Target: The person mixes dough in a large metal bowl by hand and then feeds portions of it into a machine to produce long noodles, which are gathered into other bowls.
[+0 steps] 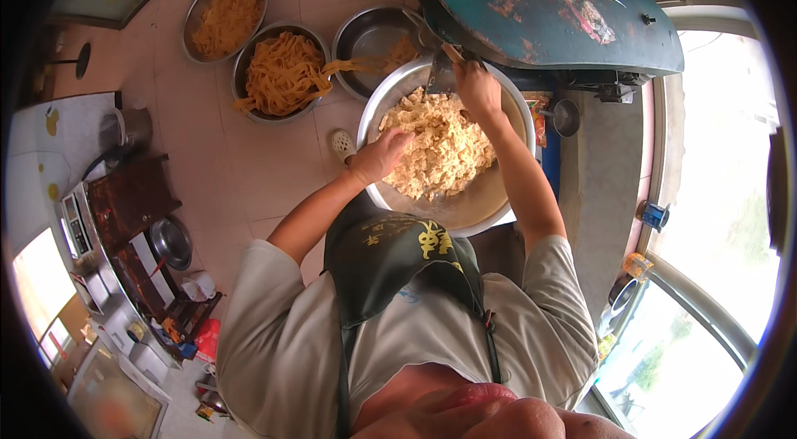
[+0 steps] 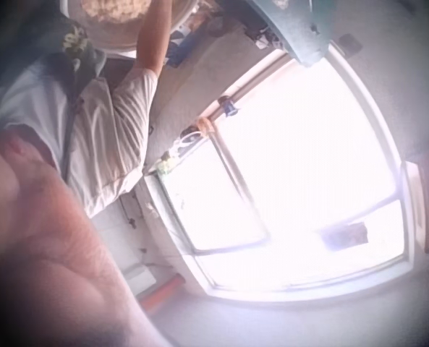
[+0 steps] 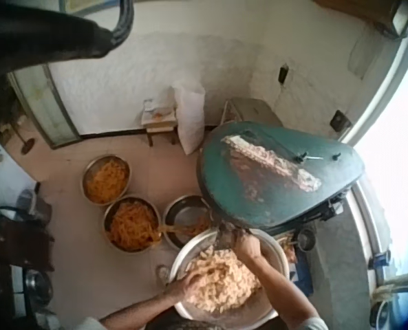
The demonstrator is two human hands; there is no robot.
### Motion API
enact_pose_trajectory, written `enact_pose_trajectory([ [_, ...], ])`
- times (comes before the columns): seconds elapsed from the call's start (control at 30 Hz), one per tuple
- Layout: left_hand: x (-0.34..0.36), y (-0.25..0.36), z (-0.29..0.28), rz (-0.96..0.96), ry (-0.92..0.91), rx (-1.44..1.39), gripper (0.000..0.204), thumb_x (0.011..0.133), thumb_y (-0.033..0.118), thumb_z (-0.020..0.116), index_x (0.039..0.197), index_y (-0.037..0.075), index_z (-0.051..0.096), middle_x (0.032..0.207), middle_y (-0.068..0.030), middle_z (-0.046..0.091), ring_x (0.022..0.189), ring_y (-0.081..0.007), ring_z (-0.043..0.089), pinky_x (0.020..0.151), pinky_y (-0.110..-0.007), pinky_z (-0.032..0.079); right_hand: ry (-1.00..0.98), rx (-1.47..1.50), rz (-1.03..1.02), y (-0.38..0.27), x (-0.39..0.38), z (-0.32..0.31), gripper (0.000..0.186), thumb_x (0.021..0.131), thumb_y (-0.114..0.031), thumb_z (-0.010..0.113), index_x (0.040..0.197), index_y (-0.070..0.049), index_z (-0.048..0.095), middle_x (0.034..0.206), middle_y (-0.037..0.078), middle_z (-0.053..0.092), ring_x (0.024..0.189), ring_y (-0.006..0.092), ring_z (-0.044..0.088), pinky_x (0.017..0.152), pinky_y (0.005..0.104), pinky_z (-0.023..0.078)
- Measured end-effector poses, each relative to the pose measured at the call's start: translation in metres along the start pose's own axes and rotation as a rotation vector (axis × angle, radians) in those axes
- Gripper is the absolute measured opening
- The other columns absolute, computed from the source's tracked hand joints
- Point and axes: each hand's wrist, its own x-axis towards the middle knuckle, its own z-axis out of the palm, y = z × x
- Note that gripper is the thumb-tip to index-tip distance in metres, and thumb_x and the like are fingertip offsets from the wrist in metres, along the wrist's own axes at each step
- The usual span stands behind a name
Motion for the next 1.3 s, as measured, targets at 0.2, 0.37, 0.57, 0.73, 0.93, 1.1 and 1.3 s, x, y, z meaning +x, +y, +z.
enact_pose_trajectory([
  [0.2, 0.006, 0.002, -0.002, 0.030, 0.015, -0.043, 0.055, 0.085, 0.010, 0.072, 0.133, 0.009, 0.047, 0.128, -0.0139, 0.053, 0.107, -0.0325, 0.061, 0.086, -0.039, 0.053, 0.007, -0.046, -0.026, 0.009, 0.015, 0.008, 0.052, 0.099, -0.045, 0.046, 0.088, 0.000, 0.069, 0.081, 0.028, 0.069, 0.077, 0.0443, 0.069, 0.071, 0.0526, 0.056],
  [0.37, 0.029, 0.036, -0.024, -0.057, 0.085, -0.061, 0.046, 0.085, 0.017, 0.074, 0.125, 0.011, 0.052, 0.120, -0.0107, 0.058, 0.093, -0.0291, 0.066, 0.077, -0.037, 0.055, -0.006, 0.015, -0.053, 0.013, -0.005, -0.011, 0.041, 0.102, -0.041, 0.041, 0.111, -0.008, 0.064, 0.086, 0.024, 0.070, 0.078, 0.0401, 0.070, 0.069, 0.0510, 0.057],
  [0.57, 0.120, 0.054, -0.039, 0.165, 0.206, 0.301, 0.048, 0.083, 0.025, 0.077, 0.122, 0.011, 0.053, 0.118, -0.0103, 0.060, 0.109, -0.0270, 0.061, 0.090, -0.038, 0.055, -0.020, -0.007, -0.026, 0.016, 0.019, 0.001, 0.054, 0.100, -0.046, 0.043, 0.092, 0.001, 0.071, 0.086, 0.027, 0.070, 0.082, 0.0427, 0.070, 0.073, 0.0512, 0.056],
  [0.73, 0.187, 0.066, -0.054, 0.105, 0.172, 0.426, 0.046, 0.080, 0.010, 0.076, 0.122, 0.008, 0.057, 0.119, -0.0120, 0.057, 0.108, -0.0309, 0.058, 0.091, -0.042, 0.051, -0.069, -0.026, 0.032, 0.036, -0.024, -0.048, 0.042, 0.098, -0.040, 0.047, 0.107, -0.007, 0.073, 0.087, 0.021, 0.071, 0.081, 0.0355, 0.071, 0.069, 0.0458, 0.057],
  [0.93, 0.177, 0.051, -0.011, 0.183, 0.035, 0.370, 0.037, 0.090, 0.020, 0.067, 0.121, 0.002, 0.058, 0.119, -0.0166, 0.056, 0.112, -0.0347, 0.055, 0.096, -0.043, 0.049, 0.100, 0.213, -0.008, 0.060, -0.069, -0.059, 0.040, 0.096, -0.040, 0.057, 0.097, -0.003, 0.071, 0.076, 0.024, 0.068, 0.073, 0.0404, 0.068, 0.067, 0.0483, 0.054],
  [1.1, 0.155, 0.036, 0.048, 0.295, -0.336, 0.275, 0.053, 0.083, 0.029, 0.076, 0.126, 0.004, 0.058, 0.124, -0.0179, 0.060, 0.116, -0.0321, 0.059, 0.100, -0.040, 0.049, 0.185, 0.383, 0.050, 0.088, -0.126, -0.039, 0.035, 0.095, -0.032, 0.062, 0.082, 0.000, 0.064, 0.073, 0.025, 0.065, 0.070, 0.0441, 0.065, 0.063, 0.0488, 0.052],
  [1.3, 0.151, 0.027, 0.059, 0.106, -0.569, 0.078, 0.053, 0.075, 0.018, 0.083, 0.120, 0.005, 0.059, 0.118, -0.0138, 0.064, 0.111, -0.0271, 0.063, 0.091, -0.037, 0.054, 0.017, 0.513, 0.189, 0.096, -0.220, 0.001, 0.033, 0.094, -0.029, 0.065, 0.081, 0.002, 0.064, 0.071, 0.025, 0.064, 0.068, 0.0436, 0.065, 0.061, 0.0483, 0.050],
])
